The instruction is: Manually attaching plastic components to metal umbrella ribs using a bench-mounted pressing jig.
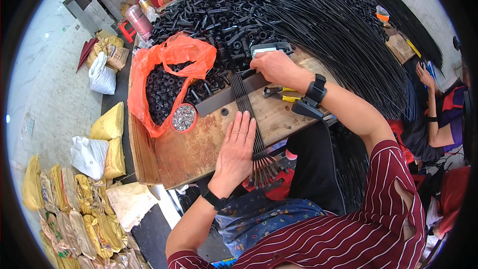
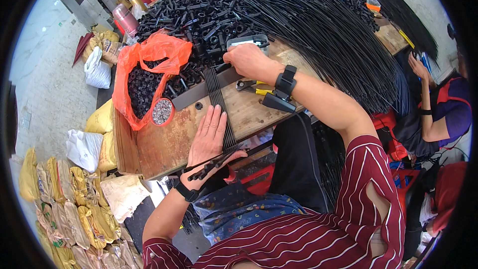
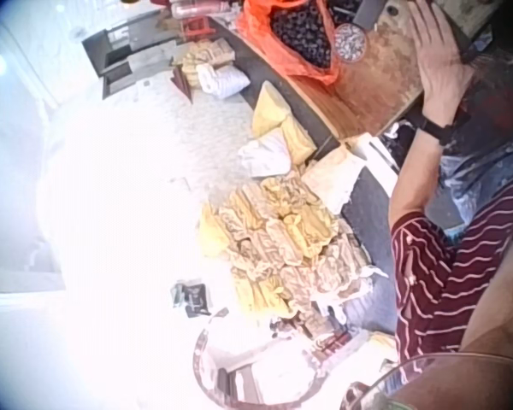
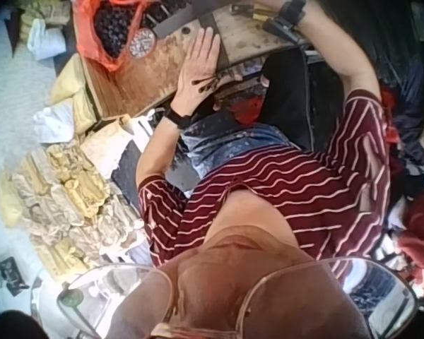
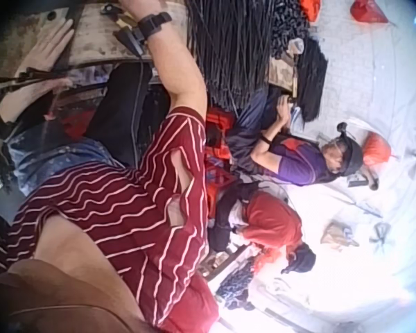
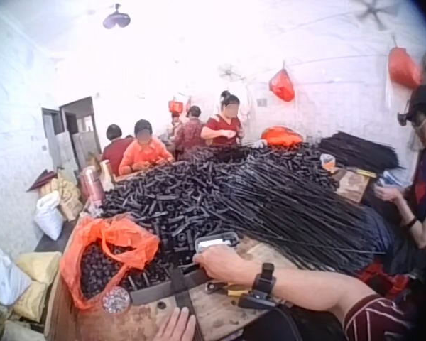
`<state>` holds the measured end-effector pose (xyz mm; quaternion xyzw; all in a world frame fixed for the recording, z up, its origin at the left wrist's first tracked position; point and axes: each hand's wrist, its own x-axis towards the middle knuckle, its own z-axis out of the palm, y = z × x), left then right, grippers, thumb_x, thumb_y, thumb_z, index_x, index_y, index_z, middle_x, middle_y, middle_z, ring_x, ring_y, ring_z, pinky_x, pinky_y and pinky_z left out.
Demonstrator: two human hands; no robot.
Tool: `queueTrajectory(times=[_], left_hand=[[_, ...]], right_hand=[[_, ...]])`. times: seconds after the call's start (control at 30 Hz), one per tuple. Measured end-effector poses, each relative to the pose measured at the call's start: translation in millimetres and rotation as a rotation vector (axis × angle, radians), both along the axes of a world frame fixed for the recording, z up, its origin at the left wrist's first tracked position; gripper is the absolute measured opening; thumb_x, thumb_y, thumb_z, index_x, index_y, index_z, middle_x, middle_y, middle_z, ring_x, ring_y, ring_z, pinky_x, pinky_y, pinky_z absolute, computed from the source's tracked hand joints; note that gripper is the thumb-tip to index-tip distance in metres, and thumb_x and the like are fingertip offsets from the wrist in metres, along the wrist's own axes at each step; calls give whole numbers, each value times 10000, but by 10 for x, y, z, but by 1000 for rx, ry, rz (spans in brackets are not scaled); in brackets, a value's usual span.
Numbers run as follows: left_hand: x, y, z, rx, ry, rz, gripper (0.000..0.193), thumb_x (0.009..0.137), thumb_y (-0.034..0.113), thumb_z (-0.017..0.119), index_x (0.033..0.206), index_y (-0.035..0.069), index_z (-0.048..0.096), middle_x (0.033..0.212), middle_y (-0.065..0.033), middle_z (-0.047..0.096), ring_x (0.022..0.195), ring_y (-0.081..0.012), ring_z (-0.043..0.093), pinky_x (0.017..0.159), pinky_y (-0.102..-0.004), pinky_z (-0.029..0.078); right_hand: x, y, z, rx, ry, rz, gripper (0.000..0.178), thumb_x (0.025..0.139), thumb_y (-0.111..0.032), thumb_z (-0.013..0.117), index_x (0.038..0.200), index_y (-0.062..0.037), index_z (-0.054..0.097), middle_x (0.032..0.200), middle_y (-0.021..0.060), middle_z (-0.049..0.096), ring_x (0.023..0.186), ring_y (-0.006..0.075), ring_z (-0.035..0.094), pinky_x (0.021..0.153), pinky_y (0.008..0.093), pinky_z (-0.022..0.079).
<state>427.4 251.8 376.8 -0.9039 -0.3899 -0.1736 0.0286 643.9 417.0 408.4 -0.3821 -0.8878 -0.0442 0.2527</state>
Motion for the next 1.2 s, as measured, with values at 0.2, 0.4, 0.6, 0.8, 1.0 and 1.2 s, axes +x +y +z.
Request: queueTrajectory(times=[0.2,0.4,0.6,0.8,1.0,1.2], left_hand=[[-10,3,0,-2,5,1,1024,649,541,754,1344,-99,360,1434,-267,334,1382,-389,265,1129,-458,245],[17,-13,34,-53,-95,-11,1033,625,510,781,1353,-89,357,1450,-251,323,1389,-358,268,1130,-457,248],[6,-25,58,-71,-94,-18,1027,658,532,751,1364,-91,342,1455,-244,322,1389,-355,269,1131,-463,239],[26,-55,102,-80,-93,-8,1019,687,570,707,1361,-101,340,1453,-251,322,1384,-363,276,1125,-455,249],[7,-42,67,-41,-83,-21,1020,690,588,691,1349,-110,347,1432,-259,347,1368,-372,302,1117,-455,262],[-6,-6,-7,22,-13,-10,1023,682,594,693,1348,-103,351,1427,-262,351,1364,-374,308,1116,-460,265]], right_hand=[[-7,-2,27,-12,-36,7,123,793,-40,576,866,-25,674,842,116,643,786,309,629,696,393,502],[-40,-2,2,26,-10,27,159,740,-21,572,860,-55,671,820,104,622,800,295,635,694,393,504],[-102,-8,14,22,-27,25,162,731,-14,562,850,-55,663,820,100,610,822,295,630,699,397,503],[-125,-46,4,23,-51,16,161,718,-3,567,840,-49,661,813,111,607,812,305,627,696,403,502],[-144,-49,42,-17,-14,20,151,723,0,574,838,-44,662,806,120,603,798,304,628,692,408,497],[-116,-11,2,0,6,45,155,821,-37,542,902,-28,674,845,113,614,792,312,617,694,401,488]])
